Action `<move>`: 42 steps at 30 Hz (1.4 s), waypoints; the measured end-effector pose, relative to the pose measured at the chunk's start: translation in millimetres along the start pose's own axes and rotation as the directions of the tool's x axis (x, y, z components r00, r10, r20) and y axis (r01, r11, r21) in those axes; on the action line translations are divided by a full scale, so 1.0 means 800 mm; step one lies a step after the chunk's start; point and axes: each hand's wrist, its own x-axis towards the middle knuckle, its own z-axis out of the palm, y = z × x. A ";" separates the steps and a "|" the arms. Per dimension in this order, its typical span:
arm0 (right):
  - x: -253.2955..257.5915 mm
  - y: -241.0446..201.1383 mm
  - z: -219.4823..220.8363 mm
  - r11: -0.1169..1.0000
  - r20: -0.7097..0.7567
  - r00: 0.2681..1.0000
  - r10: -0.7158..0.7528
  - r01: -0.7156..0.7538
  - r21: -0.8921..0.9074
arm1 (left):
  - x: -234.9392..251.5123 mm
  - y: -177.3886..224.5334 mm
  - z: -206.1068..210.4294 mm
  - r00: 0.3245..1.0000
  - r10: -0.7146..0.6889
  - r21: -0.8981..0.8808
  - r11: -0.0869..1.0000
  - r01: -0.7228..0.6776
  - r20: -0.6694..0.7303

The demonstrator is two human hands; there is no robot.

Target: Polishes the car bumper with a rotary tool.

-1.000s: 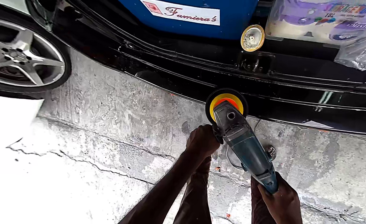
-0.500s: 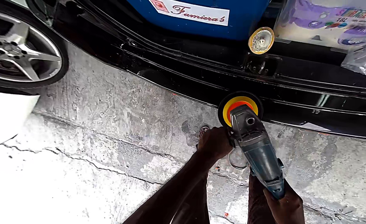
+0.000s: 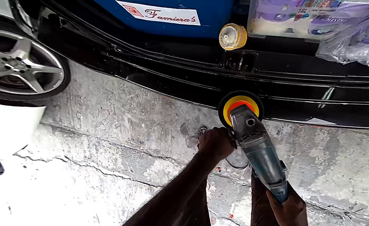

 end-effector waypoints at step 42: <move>-0.009 0.245 -0.134 0.862 -0.103 0.875 0.472 -0.435 0.260 | 0.015 0.387 0.077 0.889 0.439 0.150 0.878 -0.455 0.132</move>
